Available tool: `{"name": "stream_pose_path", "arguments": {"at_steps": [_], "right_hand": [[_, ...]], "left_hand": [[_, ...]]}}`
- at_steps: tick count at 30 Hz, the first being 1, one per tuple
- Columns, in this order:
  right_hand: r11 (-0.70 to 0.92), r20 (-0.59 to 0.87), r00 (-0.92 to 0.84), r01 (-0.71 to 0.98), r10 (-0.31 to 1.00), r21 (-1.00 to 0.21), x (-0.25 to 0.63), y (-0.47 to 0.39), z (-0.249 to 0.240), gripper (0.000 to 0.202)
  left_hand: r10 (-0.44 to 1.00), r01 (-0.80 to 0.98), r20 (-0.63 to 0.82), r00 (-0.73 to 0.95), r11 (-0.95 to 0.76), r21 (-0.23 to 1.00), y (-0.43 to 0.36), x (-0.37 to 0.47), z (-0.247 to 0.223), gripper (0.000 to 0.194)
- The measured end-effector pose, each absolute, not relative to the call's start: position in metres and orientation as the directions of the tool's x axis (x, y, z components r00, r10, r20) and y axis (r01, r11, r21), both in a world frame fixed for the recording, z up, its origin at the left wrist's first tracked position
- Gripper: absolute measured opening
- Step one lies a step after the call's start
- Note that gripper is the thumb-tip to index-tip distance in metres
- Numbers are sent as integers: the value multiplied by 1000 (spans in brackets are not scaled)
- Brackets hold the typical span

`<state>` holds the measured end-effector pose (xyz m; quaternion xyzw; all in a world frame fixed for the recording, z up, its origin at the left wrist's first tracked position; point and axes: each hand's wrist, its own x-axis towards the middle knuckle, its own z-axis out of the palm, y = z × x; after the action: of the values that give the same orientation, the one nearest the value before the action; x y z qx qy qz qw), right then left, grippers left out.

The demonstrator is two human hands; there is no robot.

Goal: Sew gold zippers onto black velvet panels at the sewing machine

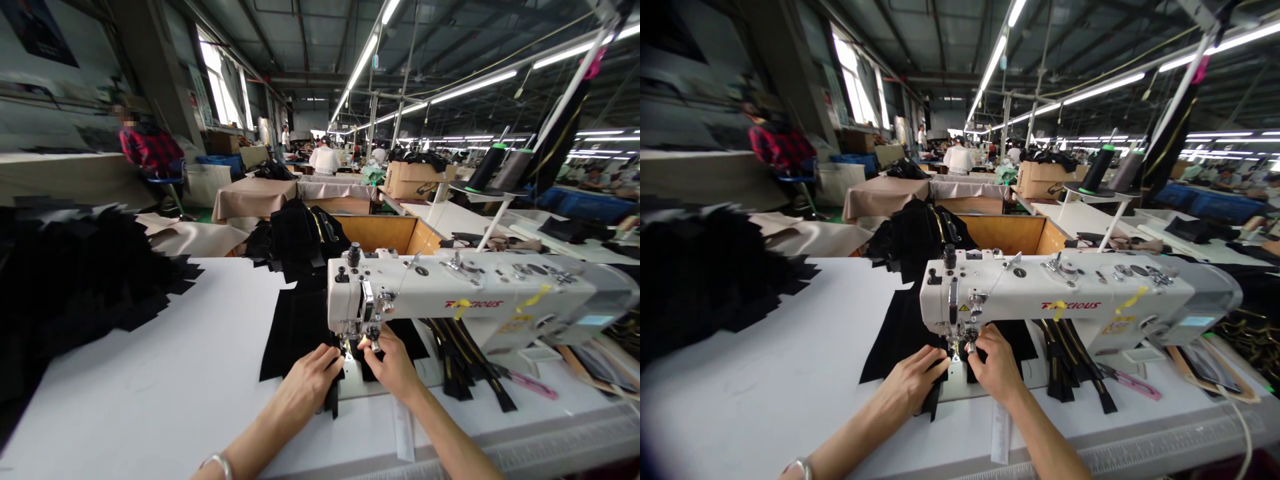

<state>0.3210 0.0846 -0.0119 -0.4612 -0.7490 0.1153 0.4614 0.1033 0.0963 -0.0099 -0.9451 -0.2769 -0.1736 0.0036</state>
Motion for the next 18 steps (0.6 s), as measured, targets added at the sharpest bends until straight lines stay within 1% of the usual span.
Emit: {"name": "stream_pose_path", "arguments": {"at_steps": [8, 13, 18], "right_hand": [[593, 583, -237, 588, 777, -551, 319, 83, -17, 23], [592, 582, -242, 597, 777, -542, 319, 83, -19, 23], [574, 575, -231, 622, 785, -533, 319, 84, -20, 24]], "left_hand": [[528, 529, 304, 793, -844, 87, 96, 103, -12, 30], [544, 541, 286, 789, -836, 95, 94, 104, -9, 26], [568, 564, 285, 772, -819, 106, 98, 106, -8, 29]]}}
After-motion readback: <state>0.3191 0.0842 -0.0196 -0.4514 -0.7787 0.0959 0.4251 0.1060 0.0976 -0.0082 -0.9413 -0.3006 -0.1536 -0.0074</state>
